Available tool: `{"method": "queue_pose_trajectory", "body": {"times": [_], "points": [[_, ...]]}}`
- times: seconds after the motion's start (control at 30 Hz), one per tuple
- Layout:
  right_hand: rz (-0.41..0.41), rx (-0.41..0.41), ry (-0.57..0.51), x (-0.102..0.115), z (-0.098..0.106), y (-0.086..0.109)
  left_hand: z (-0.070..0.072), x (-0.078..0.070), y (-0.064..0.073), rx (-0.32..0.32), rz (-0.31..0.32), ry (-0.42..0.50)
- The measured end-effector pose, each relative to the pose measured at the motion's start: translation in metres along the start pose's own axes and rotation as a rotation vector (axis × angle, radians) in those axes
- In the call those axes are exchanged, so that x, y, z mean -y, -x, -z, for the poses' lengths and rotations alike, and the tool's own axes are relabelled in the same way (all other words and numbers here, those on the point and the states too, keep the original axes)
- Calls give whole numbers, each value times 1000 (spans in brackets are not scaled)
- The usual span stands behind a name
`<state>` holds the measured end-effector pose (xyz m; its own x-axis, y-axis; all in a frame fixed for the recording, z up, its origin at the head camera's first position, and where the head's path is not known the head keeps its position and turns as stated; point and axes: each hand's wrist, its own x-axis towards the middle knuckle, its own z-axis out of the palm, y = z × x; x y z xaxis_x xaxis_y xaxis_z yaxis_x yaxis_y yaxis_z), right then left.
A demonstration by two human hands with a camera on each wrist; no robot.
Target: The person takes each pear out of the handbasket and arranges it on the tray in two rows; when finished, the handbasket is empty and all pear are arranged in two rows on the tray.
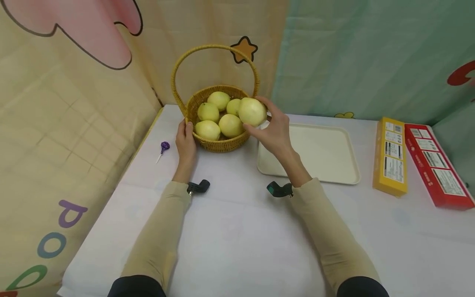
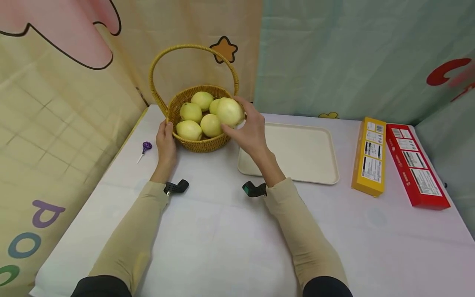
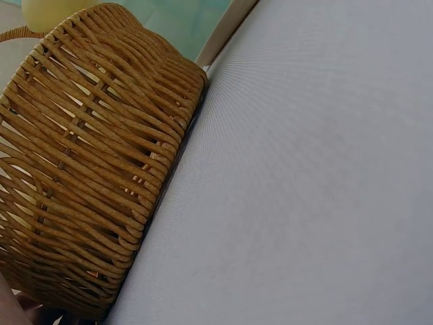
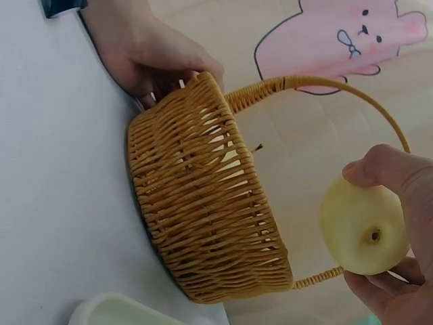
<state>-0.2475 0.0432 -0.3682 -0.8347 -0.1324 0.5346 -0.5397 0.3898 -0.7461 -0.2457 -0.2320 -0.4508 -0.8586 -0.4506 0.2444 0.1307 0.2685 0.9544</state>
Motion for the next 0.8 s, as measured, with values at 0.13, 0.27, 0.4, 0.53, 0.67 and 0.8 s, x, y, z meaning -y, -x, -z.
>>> {"method": "queue_pose_trajectory", "body": {"times": [0.13,0.27,0.4,0.53,0.67,0.8], "points": [[-6,-40,3,-6,5,-1,1,2,-1,3,-3,4],[-27,-79,24,-14,11,0,1,3,-2,16,-1,12],[-40,-118,33,-23,15,-1,1,2,-2,14,5,9],[-59,-137,49,-31,17,-1,1,2,-2,11,7,12],[-99,-148,78,-39,18,1,0,2,-2,13,9,26],[-140,-151,98,-52,17,4,0,2,-1,13,13,34]]}}
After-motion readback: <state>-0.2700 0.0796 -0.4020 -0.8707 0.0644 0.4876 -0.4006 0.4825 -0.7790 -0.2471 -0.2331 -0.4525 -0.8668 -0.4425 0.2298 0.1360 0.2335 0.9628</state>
